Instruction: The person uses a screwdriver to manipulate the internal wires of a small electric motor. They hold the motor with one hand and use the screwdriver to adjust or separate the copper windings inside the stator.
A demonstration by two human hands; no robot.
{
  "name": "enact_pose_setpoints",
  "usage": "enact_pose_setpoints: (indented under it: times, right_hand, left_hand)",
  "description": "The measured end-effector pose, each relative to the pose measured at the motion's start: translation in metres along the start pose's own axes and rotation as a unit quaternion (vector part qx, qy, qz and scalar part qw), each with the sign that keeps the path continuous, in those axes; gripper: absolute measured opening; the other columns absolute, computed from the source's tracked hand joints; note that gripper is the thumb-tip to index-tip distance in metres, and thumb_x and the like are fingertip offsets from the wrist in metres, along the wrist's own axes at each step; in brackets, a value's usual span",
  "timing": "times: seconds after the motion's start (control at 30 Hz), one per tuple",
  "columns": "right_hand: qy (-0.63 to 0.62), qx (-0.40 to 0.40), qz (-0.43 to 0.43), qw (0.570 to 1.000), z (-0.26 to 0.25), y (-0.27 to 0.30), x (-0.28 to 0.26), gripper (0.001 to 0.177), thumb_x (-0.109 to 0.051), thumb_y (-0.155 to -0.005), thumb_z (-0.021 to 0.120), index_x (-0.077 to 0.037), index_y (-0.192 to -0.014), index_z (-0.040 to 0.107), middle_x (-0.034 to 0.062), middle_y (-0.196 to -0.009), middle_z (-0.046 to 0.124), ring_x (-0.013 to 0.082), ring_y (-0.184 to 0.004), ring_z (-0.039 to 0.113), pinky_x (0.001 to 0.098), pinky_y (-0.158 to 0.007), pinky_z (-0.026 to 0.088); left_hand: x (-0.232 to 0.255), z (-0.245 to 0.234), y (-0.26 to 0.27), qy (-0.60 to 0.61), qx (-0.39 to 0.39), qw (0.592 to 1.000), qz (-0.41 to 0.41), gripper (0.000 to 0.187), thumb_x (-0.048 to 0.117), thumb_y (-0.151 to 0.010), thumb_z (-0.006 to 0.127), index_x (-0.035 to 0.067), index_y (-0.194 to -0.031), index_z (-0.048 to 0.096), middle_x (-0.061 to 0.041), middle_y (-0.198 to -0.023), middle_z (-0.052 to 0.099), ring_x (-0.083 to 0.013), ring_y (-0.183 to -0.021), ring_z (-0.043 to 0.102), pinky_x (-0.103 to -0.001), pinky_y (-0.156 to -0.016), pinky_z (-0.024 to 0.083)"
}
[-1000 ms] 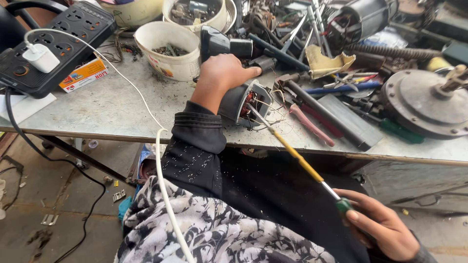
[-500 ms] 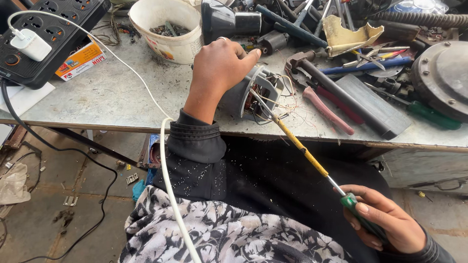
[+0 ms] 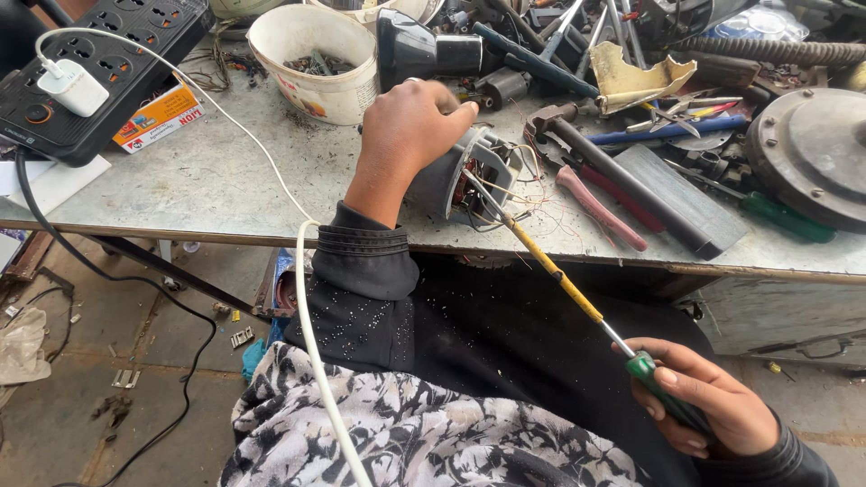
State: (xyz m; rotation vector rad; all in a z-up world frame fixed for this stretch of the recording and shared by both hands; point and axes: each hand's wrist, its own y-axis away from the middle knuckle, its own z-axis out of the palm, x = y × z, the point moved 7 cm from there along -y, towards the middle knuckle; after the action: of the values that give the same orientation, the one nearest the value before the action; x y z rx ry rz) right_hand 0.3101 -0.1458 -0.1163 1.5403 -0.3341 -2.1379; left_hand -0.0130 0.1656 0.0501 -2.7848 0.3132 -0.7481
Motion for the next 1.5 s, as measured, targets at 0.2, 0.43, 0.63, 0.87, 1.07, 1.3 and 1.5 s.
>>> enact_pose_setpoints:
  times: [0.2,0.43,0.63,0.87,1.07,1.3,1.5]
  right_hand:
    - [-0.06,-0.062,0.0,0.996,-0.006,-0.006,-0.004,0.055,-0.022,-0.096,0.047,0.0,-0.146,0.044,0.0142,-0.073,0.053,0.0099,-0.032,0.037,0.0254,-0.025,0.03]
    - [-0.106,-0.102,0.02,0.989,-0.011,-0.006,-0.013,0.054,-0.022,-0.099,0.048,0.0,-0.148,0.041,0.0142,-0.072,0.051,0.0085,-0.033,0.034,0.0234,-0.025,0.028]
    - [-0.084,-0.027,0.058,0.994,-0.026,-0.002,-0.026,0.056,-0.023,-0.095,0.049,0.003,-0.144,0.045,0.0144,-0.068,0.05,0.0072,-0.031,0.031,0.0224,-0.023,0.024]
    - [0.177,0.037,0.063,0.982,-0.044,0.032,-0.043,0.054,-0.023,-0.104,0.053,-0.008,-0.155,0.046,0.0145,-0.071,0.054,0.013,-0.032,0.043,0.0284,-0.026,0.032]
    - [0.299,0.081,0.091,0.946,-0.004,0.048,-0.068,0.05,-0.03,-0.102,0.055,-0.021,-0.151,0.052,0.0092,-0.062,0.053,0.0107,-0.033,0.044,0.0265,-0.031,0.036]
    - [0.258,0.297,0.115,0.912,0.048,0.067,-0.093,0.055,-0.007,-0.101,0.051,-0.008,-0.156,0.052,0.0135,-0.09,0.075,0.0123,-0.074,0.077,0.0266,-0.064,0.059]
    - [0.778,0.157,-0.099,0.6,0.064,0.073,-0.123,0.071,-0.037,-0.09,0.068,-0.041,-0.156,0.042,-0.0073,-0.07,0.071,0.0042,-0.063,0.069,0.0282,-0.058,0.057]
  left_hand:
    - [-0.008,-0.012,0.0,-0.065,0.058,0.995,-0.057,0.062,0.062,-0.083,0.066,0.021,-0.129,0.067,-0.013,-0.121,0.069,-0.0336,-0.116,0.063,-0.051,-0.091,0.049]
    - [-0.003,-0.01,0.005,-0.039,-0.097,0.987,-0.122,0.046,0.056,-0.088,0.055,0.025,-0.117,0.074,-0.005,-0.117,0.074,-0.0251,-0.115,0.068,-0.041,-0.101,0.051]
    - [-0.002,-0.006,0.002,-0.027,-0.079,0.994,-0.072,0.037,0.035,-0.091,0.048,0.026,-0.115,0.075,-0.008,-0.118,0.073,-0.0312,-0.114,0.067,-0.044,-0.101,0.051]
    - [0.001,-0.001,0.001,-0.036,-0.066,0.995,-0.07,0.038,0.029,-0.095,0.043,0.018,-0.116,0.073,-0.015,-0.118,0.071,-0.0352,-0.114,0.065,-0.045,-0.1,0.05]
    - [0.003,-0.005,0.005,-0.038,-0.061,0.995,-0.073,0.036,0.03,-0.095,0.046,0.016,-0.113,0.074,-0.015,-0.115,0.072,-0.0351,-0.114,0.066,-0.046,-0.099,0.051]
    - [0.002,-0.003,0.003,-0.04,-0.064,0.994,-0.08,0.037,0.027,-0.095,0.045,0.014,-0.113,0.074,-0.016,-0.114,0.073,-0.0358,-0.112,0.067,-0.047,-0.099,0.052]
    - [0.004,-0.005,-0.004,-0.052,-0.059,0.994,-0.078,0.039,0.024,-0.09,0.047,0.014,-0.116,0.073,-0.017,-0.118,0.071,-0.0372,-0.113,0.066,-0.047,-0.098,0.051]
